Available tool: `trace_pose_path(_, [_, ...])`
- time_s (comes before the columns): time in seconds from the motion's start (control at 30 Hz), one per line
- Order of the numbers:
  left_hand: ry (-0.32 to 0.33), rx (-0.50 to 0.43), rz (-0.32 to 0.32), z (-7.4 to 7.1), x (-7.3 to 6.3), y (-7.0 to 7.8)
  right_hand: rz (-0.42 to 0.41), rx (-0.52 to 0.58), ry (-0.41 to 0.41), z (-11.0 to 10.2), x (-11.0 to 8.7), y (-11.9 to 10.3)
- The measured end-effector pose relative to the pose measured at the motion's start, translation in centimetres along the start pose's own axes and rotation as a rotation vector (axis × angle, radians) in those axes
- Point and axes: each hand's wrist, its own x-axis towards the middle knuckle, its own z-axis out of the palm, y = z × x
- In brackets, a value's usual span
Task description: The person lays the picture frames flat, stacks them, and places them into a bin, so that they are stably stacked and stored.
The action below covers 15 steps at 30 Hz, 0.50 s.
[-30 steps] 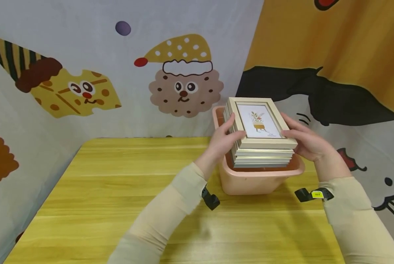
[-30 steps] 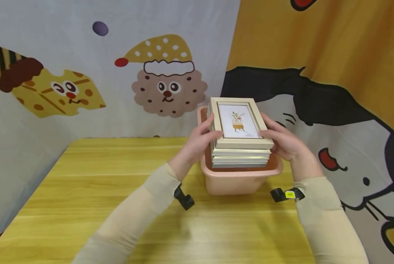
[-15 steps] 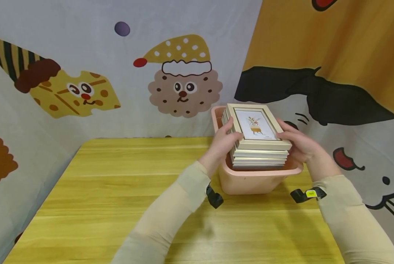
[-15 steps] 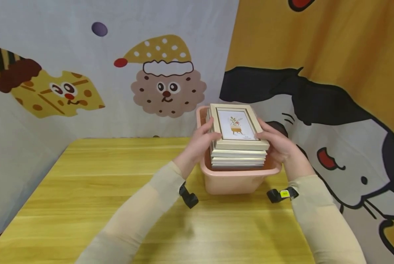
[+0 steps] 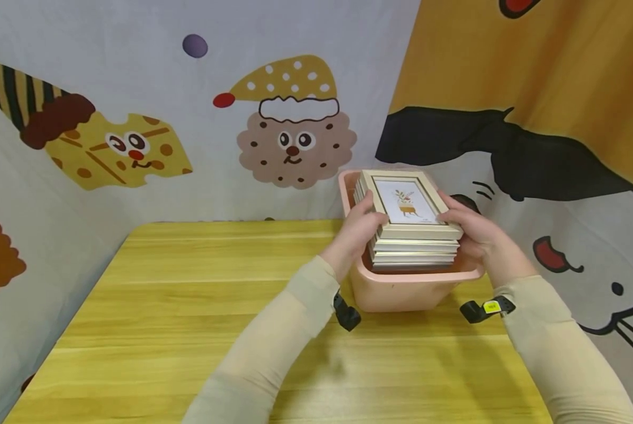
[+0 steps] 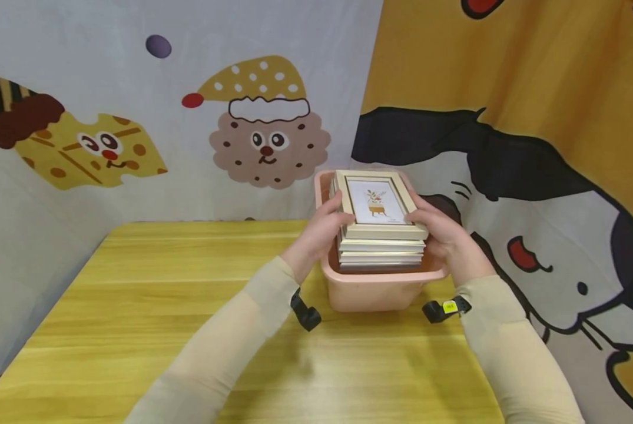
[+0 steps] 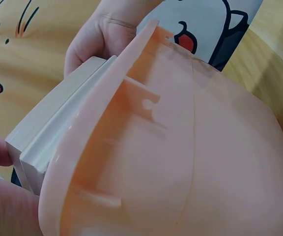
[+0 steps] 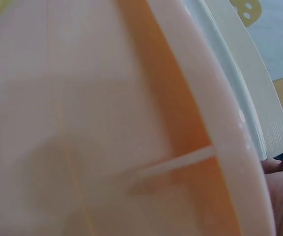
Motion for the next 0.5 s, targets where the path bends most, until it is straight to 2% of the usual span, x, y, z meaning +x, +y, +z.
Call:
trace_pose_path(0.17, [-0.018,-0.012,-0.004,0.19,0.38,-0.11,0.015,-0.017,0.033,0.17,0.15,0.11])
trace_pose_path(0.5, [0.019,-0.019,-0.022,0.53,0.61,-0.17,0.024,-0.001,0.05,0.38,0.45,0.16])
